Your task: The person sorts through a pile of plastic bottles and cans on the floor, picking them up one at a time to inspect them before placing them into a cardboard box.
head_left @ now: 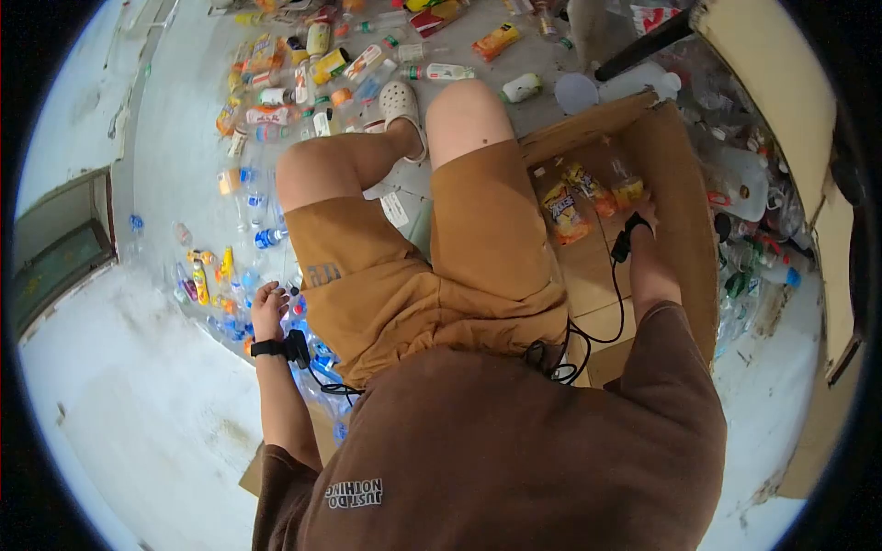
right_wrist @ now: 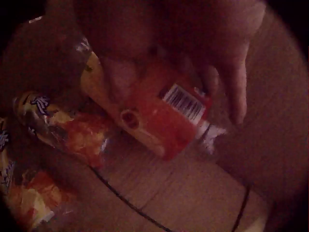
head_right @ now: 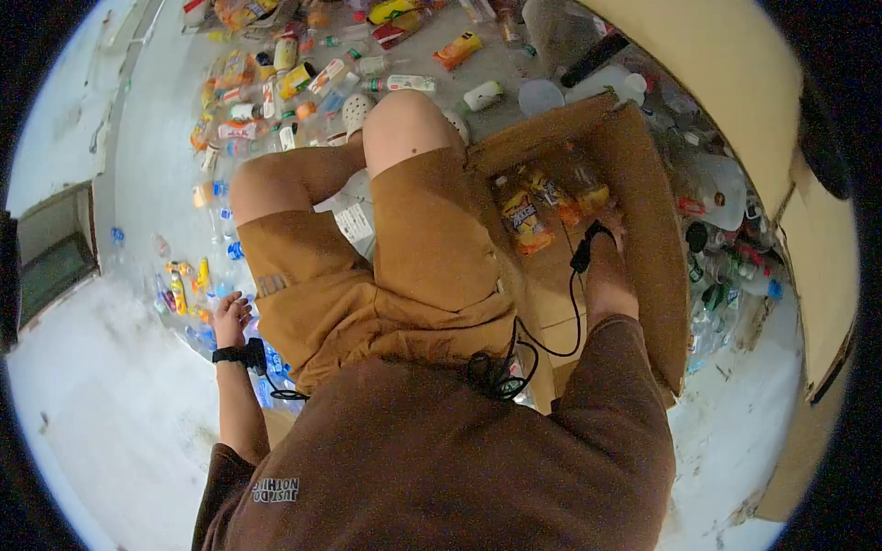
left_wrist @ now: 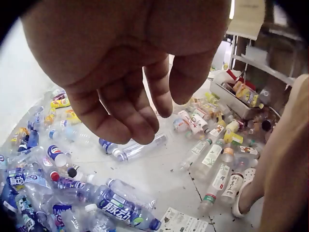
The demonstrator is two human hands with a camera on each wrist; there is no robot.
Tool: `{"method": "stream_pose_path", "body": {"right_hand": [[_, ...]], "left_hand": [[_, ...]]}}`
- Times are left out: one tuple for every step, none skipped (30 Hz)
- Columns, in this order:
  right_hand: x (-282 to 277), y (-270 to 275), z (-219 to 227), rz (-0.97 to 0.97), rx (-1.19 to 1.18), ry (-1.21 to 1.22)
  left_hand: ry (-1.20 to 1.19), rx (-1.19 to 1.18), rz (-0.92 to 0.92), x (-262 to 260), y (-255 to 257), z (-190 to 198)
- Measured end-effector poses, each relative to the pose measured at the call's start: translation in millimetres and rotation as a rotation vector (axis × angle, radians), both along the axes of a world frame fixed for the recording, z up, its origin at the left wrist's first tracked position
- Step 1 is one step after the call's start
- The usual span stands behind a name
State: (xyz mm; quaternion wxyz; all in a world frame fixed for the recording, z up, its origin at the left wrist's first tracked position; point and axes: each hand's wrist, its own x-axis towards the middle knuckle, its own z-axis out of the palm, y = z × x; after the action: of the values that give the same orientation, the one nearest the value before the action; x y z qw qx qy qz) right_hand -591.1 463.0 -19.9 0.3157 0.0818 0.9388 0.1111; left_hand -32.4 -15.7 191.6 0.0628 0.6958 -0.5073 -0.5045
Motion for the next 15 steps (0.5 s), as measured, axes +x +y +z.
{"method": "stream_pose_path", "body": {"right_hand": [[-1, 0, -5, 0.013, 0.001, -0.001], [-3, 1, -8, 0.023, -0.001, -0.004], [-3, 2, -12, 0.033, -0.006, -0.007], [-2, 2, -15, 0.042, -0.009, -0.013], [-2, 2, -17, 0.048, -0.017, -0.016], [-3, 2, -19, 0.054, -0.032, -0.017], [-3, 5, -22, 0.063, -0.045, -0.022], [-2, 7, -25, 0.071, -0.064, -0.027], [-2, 11, -27, 0.084, -0.081, -0.035], [-1, 17, -29, 0.094, -0.111, -0.041], [0, 24, -32, 0.106, -0.144, -0.044], [0, 30, -34, 0.124, -0.188, -0.050], [0, 35, -37, 0.141, -0.234, -0.049], [2, 37, -38, 0.158, -0.290, -0.049], [4, 41, -40, 0.171, -0.348, -0.047]], "left_hand": [[-0.001, 0.001, 0.013, 2, 0, -3], [-0.014, 0.010, 0.014, 5, 0, -6], [-0.028, 0.023, 0.014, 7, 2, -9], [-0.039, 0.031, 0.008, 6, 4, -9], [-0.038, 0.031, 0.013, 4, 6, -10], [-0.035, 0.042, 0.014, 2, 7, -10], [-0.033, 0.053, 0.013, 1, 8, -11], [-0.034, 0.053, 0.012, 0, 8, -13], [-0.042, 0.032, -0.009, 0, 8, -16], [-0.050, 0.009, -0.027, 1, 8, -20], [-0.048, 0.002, -0.017, 2, 7, -25], [-0.059, -0.001, -0.054, 4, 6, -29], [-0.072, -0.008, -0.082, 9, 4, -34], [-0.085, -0.009, -0.127, 17, 2, -43], [-0.039, -0.030, -0.089, 16, 3, -45]]}}
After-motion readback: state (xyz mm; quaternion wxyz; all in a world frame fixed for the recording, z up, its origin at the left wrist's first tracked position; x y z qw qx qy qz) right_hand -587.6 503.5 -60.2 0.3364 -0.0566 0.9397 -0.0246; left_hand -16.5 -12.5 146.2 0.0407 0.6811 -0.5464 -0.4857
